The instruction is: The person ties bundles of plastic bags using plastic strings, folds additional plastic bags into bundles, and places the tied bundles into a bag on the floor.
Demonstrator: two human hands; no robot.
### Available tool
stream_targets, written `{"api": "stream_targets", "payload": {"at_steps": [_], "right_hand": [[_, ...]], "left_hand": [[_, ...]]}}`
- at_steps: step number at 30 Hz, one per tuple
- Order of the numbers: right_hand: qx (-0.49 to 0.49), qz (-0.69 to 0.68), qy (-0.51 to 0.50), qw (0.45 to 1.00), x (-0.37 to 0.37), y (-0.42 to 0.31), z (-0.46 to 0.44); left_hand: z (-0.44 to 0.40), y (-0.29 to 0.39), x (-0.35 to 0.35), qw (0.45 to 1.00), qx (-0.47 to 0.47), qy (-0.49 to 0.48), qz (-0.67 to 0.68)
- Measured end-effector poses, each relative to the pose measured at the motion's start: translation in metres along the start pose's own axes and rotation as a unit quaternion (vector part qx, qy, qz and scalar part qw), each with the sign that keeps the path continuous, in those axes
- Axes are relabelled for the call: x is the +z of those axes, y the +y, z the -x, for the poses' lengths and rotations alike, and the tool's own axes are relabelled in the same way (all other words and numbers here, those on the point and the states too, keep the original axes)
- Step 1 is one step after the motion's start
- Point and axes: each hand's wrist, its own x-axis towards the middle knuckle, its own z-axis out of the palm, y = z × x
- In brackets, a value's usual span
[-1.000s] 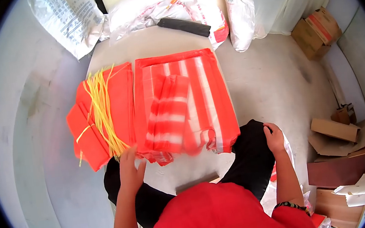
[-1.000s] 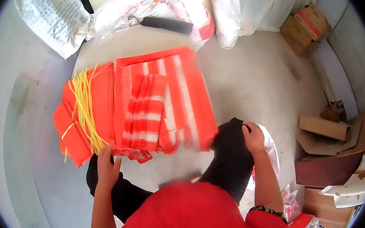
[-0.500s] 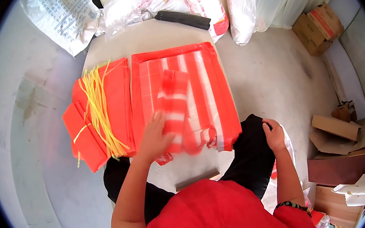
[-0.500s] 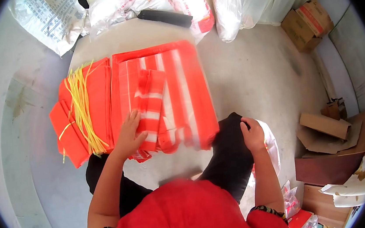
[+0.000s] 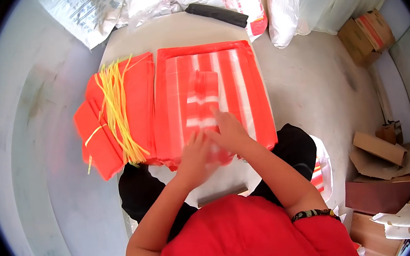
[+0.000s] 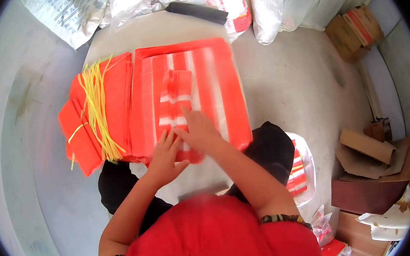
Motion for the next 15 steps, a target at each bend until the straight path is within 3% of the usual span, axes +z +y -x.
{"api": "stream_targets", "payload": {"at_steps": [3, 7, 9, 10, 13, 15], "right_hand": [[-0.047, 0.066, 0.159, 0.984, 0.047, 0.010, -0.018], [0.016, 0.036, 0.074, 0.997, 0.043, -0.012, -0.024], [0.085, -0.003, 0.004, 0.996, 0.027, -0.032, -0.026], [0.081, -0.001, 0.018, 0.997, 0.030, -0.030, -0.028], [0.077, 0.023, 0.046, 0.996, 0.037, -0.021, -0.029], [0.081, 0.059, 0.047, 0.994, 0.037, -0.024, -0.030]], "left_hand": [[0.014, 0.016, 0.003, 1.000, 0.001, -0.017, 0.006], [0.030, 0.025, 0.001, 0.997, 0.063, 0.005, 0.055], [0.042, 0.012, 0.011, 0.986, 0.040, 0.094, 0.134], [0.047, 0.004, 0.017, 0.975, 0.030, 0.139, 0.173], [0.053, -0.014, 0.041, 0.898, -0.193, 0.248, 0.307], [0.051, -0.026, 0.059, 0.828, -0.245, 0.219, 0.454]]}}
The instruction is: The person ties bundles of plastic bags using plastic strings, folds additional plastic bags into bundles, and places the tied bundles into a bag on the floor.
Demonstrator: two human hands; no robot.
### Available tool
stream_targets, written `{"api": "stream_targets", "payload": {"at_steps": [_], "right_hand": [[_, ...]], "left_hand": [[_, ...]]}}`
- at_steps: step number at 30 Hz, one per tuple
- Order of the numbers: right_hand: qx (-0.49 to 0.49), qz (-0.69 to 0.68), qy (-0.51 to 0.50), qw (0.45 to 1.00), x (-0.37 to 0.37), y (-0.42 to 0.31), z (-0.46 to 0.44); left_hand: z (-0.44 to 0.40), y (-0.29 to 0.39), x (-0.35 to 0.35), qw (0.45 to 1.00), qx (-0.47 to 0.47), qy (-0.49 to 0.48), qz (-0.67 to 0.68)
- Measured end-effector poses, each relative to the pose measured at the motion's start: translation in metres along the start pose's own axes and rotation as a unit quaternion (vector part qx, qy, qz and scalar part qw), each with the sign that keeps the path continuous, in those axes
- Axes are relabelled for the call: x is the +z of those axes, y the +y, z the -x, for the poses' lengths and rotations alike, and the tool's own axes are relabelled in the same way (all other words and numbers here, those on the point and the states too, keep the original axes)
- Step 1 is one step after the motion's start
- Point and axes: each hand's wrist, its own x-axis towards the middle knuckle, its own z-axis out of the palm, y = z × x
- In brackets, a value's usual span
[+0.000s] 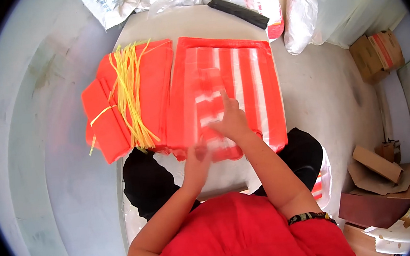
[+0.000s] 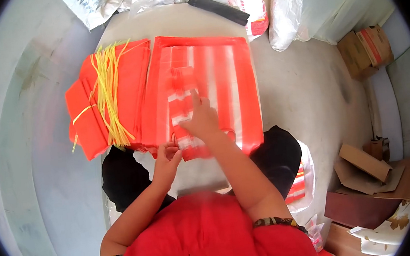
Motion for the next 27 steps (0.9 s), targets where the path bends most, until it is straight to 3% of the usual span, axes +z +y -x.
{"api": "stream_targets", "payload": {"at_steps": [2, 5, 9, 18, 24, 27], "right_hand": [[-0.005, 0.000, -0.010, 1.000, -0.003, -0.003, 0.001], [-0.009, -0.022, -0.030, 0.999, -0.005, -0.001, 0.003], [-0.013, -0.028, -0.034, 0.999, -0.016, -0.011, 0.009], [-0.042, -0.222, -0.019, 0.974, -0.014, -0.008, 0.019], [0.011, -0.200, -0.084, 0.976, -0.012, -0.010, 0.027], [-0.006, -0.195, -0.073, 0.978, -0.011, -0.013, 0.028]], "left_hand": [[-0.002, 0.002, 0.014, 0.986, -0.111, -0.004, 0.127], [0.000, 0.004, 0.025, 0.975, -0.117, -0.011, 0.188], [0.007, 0.025, 0.027, 0.983, -0.099, -0.014, 0.155], [0.017, 0.019, 0.012, 0.993, -0.021, -0.093, 0.077], [0.022, -0.013, 0.011, 0.993, 0.071, -0.092, -0.033], [0.026, 0.002, 0.005, 0.990, 0.046, -0.107, -0.086]]}}
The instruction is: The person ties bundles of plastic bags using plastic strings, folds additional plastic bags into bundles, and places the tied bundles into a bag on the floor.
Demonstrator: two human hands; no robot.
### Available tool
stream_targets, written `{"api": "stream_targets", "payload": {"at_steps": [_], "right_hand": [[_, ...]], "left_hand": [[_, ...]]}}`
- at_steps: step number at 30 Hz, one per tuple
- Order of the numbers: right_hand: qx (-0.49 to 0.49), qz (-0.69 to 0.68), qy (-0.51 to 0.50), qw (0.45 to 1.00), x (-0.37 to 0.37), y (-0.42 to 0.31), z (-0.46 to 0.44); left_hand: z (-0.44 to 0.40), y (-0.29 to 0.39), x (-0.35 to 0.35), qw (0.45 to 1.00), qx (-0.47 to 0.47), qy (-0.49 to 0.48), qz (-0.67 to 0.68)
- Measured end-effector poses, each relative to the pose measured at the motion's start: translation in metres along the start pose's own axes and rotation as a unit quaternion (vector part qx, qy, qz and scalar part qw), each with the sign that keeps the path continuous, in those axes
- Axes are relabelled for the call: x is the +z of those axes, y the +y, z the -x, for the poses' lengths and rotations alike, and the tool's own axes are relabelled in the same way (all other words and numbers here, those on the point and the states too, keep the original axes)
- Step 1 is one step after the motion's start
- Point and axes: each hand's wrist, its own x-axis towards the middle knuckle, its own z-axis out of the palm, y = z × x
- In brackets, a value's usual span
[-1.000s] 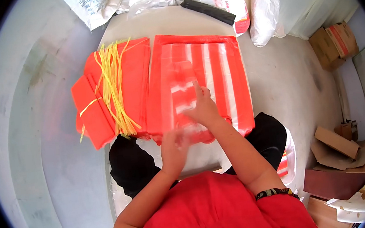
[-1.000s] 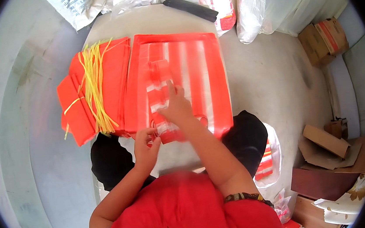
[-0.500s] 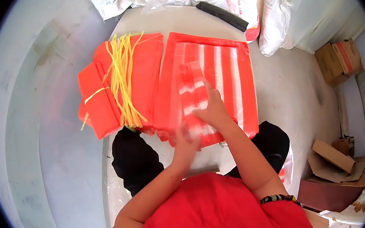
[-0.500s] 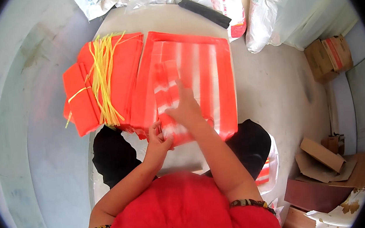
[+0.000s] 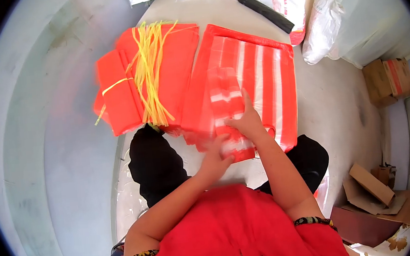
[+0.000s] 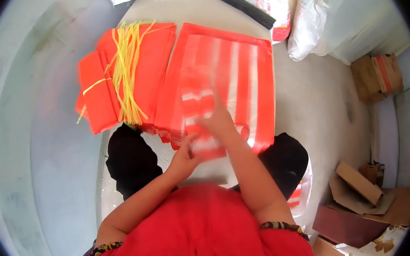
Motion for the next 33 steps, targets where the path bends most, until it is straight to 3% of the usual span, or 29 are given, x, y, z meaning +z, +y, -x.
{"api": "stream_targets", "payload": {"at_steps": [2, 5, 6, 9, 12, 18, 21, 24, 28, 30, 33], "right_hand": [[-0.027, 0.011, 0.019, 0.999, 0.004, 0.012, -0.004], [-0.027, -0.011, 0.028, 0.999, 0.004, 0.019, -0.008], [-0.033, -0.022, 0.033, 0.999, 0.003, 0.021, -0.008], [0.006, -0.085, 0.019, 0.996, -0.003, 0.013, -0.002], [0.033, -0.135, 0.009, 0.990, -0.007, 0.017, -0.002], [0.060, -0.212, -0.011, 0.975, -0.017, 0.018, -0.002], [0.084, -0.301, -0.024, 0.950, -0.023, 0.011, 0.003], [0.105, -0.385, -0.025, 0.917, -0.026, 0.019, 0.001], [0.118, -0.476, -0.032, 0.871, -0.022, 0.020, 0.009], [0.124, -0.500, -0.036, 0.856, -0.018, 0.025, 0.012], [0.135, -0.519, -0.044, 0.843, -0.013, 0.023, 0.018]], "left_hand": [[0.006, 0.025, -0.012, 0.999, -0.031, -0.024, -0.033], [-0.002, 0.017, -0.039, 0.991, 0.010, 0.077, -0.109], [-0.007, 0.003, -0.051, 0.964, 0.083, 0.167, -0.191], [-0.019, 0.007, -0.101, 0.896, 0.113, 0.276, -0.329], [-0.024, 0.007, -0.120, 0.860, 0.103, 0.292, -0.405], [-0.034, 0.019, -0.127, 0.847, -0.027, 0.215, -0.486], [-0.033, 0.024, -0.124, 0.849, -0.036, 0.230, -0.474], [-0.029, 0.030, -0.122, 0.894, -0.053, 0.232, -0.380], [-0.023, 0.016, -0.106, 0.966, -0.041, 0.254, -0.037], [-0.017, 0.030, -0.092, 0.960, -0.088, 0.227, 0.139], [-0.015, 0.034, -0.073, 0.945, -0.108, 0.212, 0.224]]}}
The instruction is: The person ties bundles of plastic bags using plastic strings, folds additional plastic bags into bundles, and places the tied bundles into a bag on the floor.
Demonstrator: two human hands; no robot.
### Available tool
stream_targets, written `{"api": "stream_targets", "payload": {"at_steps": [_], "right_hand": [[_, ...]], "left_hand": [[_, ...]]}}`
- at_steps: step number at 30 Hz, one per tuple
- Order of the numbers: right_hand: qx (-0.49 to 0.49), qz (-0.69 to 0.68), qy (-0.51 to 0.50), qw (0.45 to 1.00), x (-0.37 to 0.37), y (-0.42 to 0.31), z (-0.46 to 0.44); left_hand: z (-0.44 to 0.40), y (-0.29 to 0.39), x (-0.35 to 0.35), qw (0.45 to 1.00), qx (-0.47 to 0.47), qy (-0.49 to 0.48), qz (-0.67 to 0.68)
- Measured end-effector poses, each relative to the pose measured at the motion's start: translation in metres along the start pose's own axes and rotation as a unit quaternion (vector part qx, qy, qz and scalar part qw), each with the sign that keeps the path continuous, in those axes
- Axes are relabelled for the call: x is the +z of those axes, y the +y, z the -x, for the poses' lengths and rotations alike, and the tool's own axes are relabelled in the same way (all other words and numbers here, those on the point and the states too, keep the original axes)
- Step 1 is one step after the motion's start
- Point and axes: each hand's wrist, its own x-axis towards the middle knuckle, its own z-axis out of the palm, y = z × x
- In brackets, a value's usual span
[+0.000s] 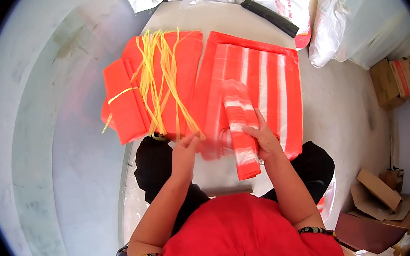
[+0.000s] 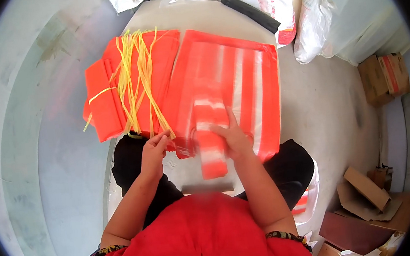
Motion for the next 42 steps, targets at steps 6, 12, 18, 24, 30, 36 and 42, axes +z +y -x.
{"api": "stream_targets", "payload": {"at_steps": [6, 12, 18, 24, 30, 36, 42], "right_hand": [[0.016, -0.037, -0.038, 0.998, 0.000, 0.013, -0.002], [0.005, -0.053, -0.041, 0.998, 0.015, 0.014, -0.004], [-0.018, 0.017, 0.007, 1.000, 0.005, -0.005, 0.009], [-0.077, 0.151, 0.058, 0.984, -0.028, 0.015, 0.011], [-0.030, 0.332, 0.037, 0.942, -0.046, -0.023, 0.029], [-0.120, 0.511, 0.082, 0.847, -0.089, -0.051, 0.042], [-0.145, 0.667, 0.135, 0.718, -0.100, -0.079, 0.063]], "left_hand": [[0.010, -0.025, 0.024, 0.988, 0.031, -0.141, -0.058], [0.010, -0.050, 0.034, 0.966, 0.067, -0.208, -0.139], [0.004, -0.028, 0.042, 0.980, -0.058, -0.190, 0.007], [-0.016, -0.010, 0.085, 0.976, -0.109, -0.183, 0.048], [-0.045, 0.009, 0.111, 0.971, -0.039, -0.205, -0.120], [-0.067, 0.013, 0.132, 0.931, 0.134, -0.164, -0.296], [-0.061, 0.018, 0.144, 0.918, 0.144, -0.178, -0.323]]}}
